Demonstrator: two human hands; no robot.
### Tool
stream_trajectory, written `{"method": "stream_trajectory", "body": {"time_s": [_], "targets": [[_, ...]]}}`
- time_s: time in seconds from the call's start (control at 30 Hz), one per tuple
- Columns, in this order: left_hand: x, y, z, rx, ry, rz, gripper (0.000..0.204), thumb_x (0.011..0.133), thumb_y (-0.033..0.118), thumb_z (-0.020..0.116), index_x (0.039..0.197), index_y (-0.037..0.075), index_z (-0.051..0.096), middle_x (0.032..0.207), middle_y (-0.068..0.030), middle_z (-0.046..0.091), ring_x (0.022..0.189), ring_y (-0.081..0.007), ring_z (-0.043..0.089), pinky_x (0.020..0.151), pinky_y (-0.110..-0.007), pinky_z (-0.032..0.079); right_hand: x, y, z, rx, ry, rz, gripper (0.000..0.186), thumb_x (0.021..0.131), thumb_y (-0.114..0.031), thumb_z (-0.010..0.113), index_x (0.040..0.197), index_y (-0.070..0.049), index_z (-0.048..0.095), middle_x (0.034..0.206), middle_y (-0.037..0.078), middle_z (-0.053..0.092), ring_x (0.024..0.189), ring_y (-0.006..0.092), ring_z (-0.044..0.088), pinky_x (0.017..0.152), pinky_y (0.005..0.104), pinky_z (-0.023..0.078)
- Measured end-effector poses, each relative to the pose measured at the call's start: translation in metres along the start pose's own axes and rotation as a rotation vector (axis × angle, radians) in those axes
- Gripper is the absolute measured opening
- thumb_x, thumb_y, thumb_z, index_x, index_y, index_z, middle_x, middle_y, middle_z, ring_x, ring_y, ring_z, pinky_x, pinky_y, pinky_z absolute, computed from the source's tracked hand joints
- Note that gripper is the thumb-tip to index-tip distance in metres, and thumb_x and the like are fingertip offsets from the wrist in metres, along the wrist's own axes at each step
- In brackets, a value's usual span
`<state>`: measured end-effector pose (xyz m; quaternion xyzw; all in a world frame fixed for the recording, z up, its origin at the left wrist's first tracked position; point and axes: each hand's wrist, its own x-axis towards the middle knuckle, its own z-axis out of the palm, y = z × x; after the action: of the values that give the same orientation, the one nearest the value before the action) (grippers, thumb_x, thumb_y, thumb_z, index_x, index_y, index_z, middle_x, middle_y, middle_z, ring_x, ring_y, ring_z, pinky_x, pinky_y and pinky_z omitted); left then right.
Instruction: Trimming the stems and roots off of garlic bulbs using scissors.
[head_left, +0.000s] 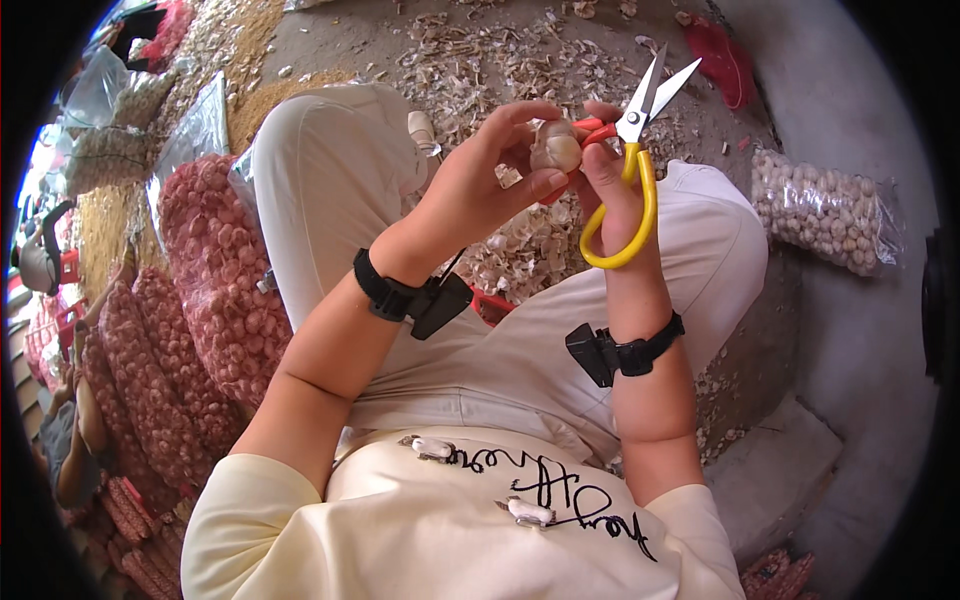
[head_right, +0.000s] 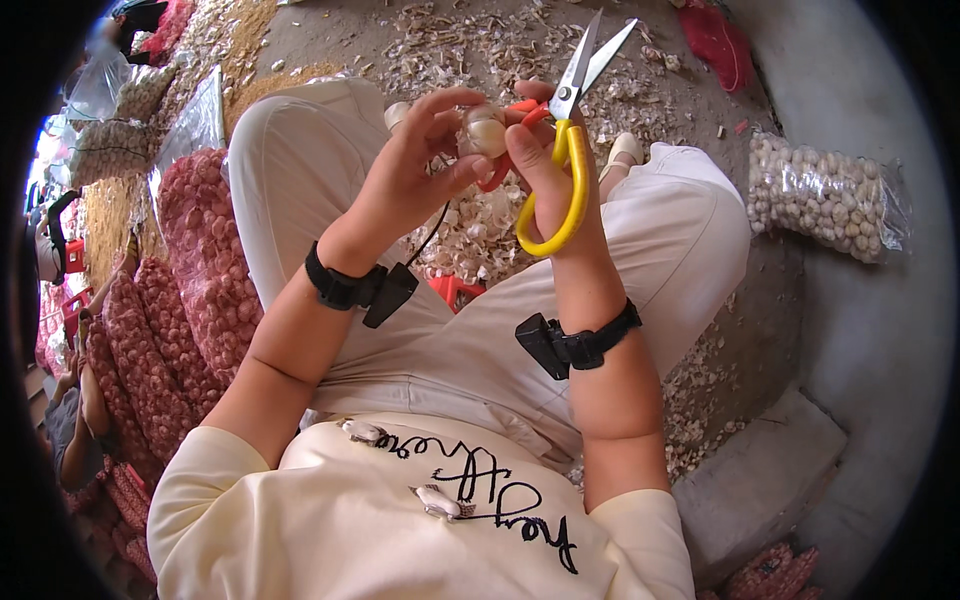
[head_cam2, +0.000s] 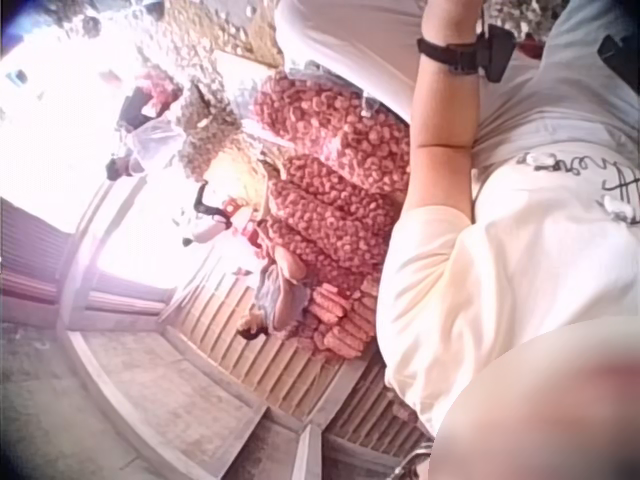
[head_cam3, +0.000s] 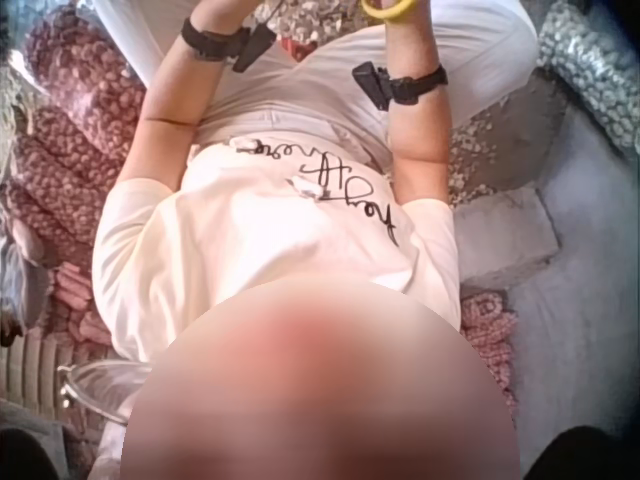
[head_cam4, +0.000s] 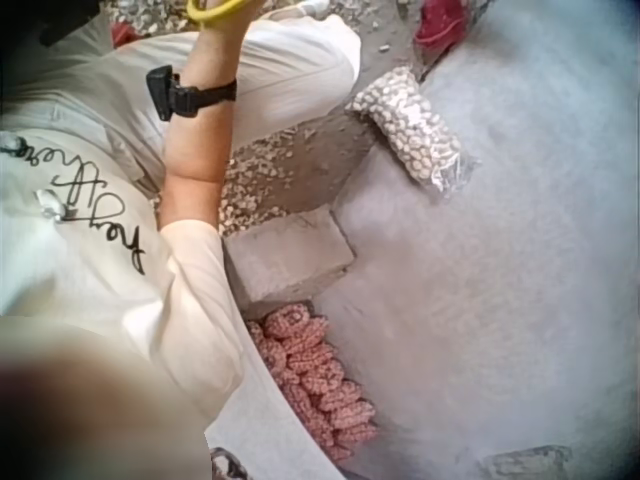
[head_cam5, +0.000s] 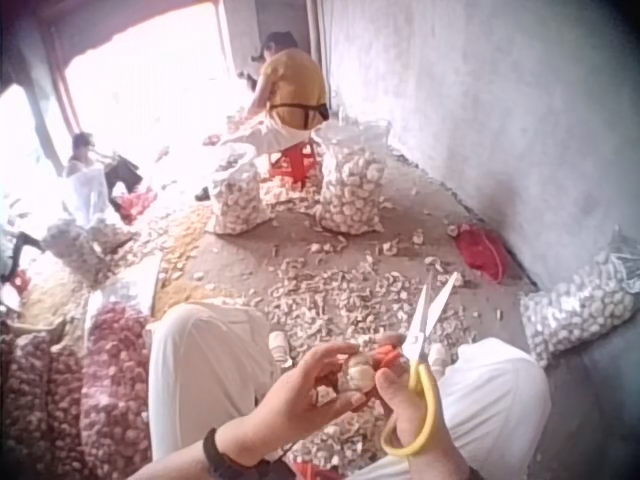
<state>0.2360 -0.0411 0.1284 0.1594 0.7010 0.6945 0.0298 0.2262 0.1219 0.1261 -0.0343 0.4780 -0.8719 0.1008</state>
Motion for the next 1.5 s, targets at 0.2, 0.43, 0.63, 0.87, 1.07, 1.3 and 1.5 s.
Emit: {"method": "stream_trajectory", "body": {"time_s": [0.2, 0.43, 0.63, 0.87, 1.07, 1.3, 1.5], "targets": [[0.002, 0.005, 0.001, 0.394, 0.169, -0.026, 0.036, 0.079, 0.013, 0.072, 0.11, 0.004, 0.055, 0.077, -0.0032, 0.06, 0.07, -0.0112, 0.058, 0.065, -0.025, 0.048, 0.001, 0.004, 0.002, -0.028, 0.023, 0.038, 0.039, 0.087, -0.009, 0.061, 0.121, -0.004, 0.044, 0.097, 0.009, 0.062, 0.083, 0.0165, 0.063, 0.071, 0.0271, 0.052], [0.0, -0.006, 0.004, 0.48, 0.346, 0.077, 0.02, 0.081, 0.014, 0.069, 0.096, 0.003, 0.061, 0.073, -0.0042, 0.06, 0.063, -0.0125, 0.055, 0.059, -0.026, 0.047, 0.002, 0.007, 0.001, -0.152, 0.041, -0.032, 0.036, 0.088, -0.009, 0.06, 0.119, -0.004, 0.044, 0.101, 0.009, 0.062, 0.09, 0.0165, 0.061, 0.078, 0.0282, 0.05], [0.004, -0.019, -0.002, 0.144, 0.283, -0.194, 0.019, 0.084, 0.019, 0.067, 0.094, 0.004, 0.061, 0.074, -0.0059, 0.06, 0.065, -0.0168, 0.058, 0.06, -0.028, 0.047, 0.002, 0.01, 0.001, -0.07, 0.085, -0.026, 0.035, 0.087, -0.007, 0.061, 0.118, -0.004, 0.044, 0.102, 0.009, 0.061, 0.094, 0.0161, 0.06, 0.081, 0.0275, 0.048], [0.006, -0.001, -0.001, 0.832, 0.133, 0.248, 0.012, 0.084, 0.015, 0.064, 0.086, 0.004, 0.058, 0.072, -0.0075, 0.057, 0.063, -0.0198, 0.056, 0.06, -0.031, 0.047, 0.003, 0.008, 0.002, -0.291, 0.129, -0.117, 0.03, 0.086, -0.004, 0.062, 0.112, -0.005, 0.049, 0.086, 0.003, 0.059, 0.078, 0.0104, 0.059, 0.069, 0.0224, 0.049], [-0.001, -0.014, 0.0, 0.522, 0.157, 0.046, 0.011, 0.09, 0.013, 0.054, 0.085, 0.003, 0.057, 0.072, -0.0069, 0.056, 0.067, -0.0131, 0.056, 0.061, -0.029, 0.046, -0.001, 0.01, 0.002, -0.323, 0.09, -0.074, 0.028, 0.085, -0.005, 0.063, 0.109, -0.005, 0.049, 0.089, 0.003, 0.058, 0.077, 0.0104, 0.058, 0.068, 0.0215, 0.049], [0.005, -0.023, -0.006, 0.073, 0.394, -0.139, 0.023, 0.091, 0.026, 0.058, 0.088, 0.004, 0.055, 0.073, -0.005, 0.057, 0.073, -0.0139, 0.058, 0.061, -0.028, 0.047, 0.004, 0.011, 0.001, -0.195, 0.17, -0.077, 0.029, 0.083, -0.008, 0.066, 0.108, -0.006, 0.051, 0.091, 0.002, 0.057, 0.081, 0.01, 0.058, 0.07, 0.024, 0.049], [0.011, -0.007, -0.005, 0.732, 0.119, 0.186, 0.013, 0.087, 0.016, 0.06, 0.085, 0.005, 0.054, 0.073, -0.0111, 0.057, 0.065, -0.0292, 0.057, 0.059, -0.036, 0.047, 0.009, 0.013, -0.002, -0.341, 0.126, -0.096, 0.026, 0.083, -0.006, 0.065, 0.105, -0.006, 0.051, 0.086, 0.0, 0.055, 0.076, 0.0074, 0.055, 0.066, 0.0221, 0.047]]}}
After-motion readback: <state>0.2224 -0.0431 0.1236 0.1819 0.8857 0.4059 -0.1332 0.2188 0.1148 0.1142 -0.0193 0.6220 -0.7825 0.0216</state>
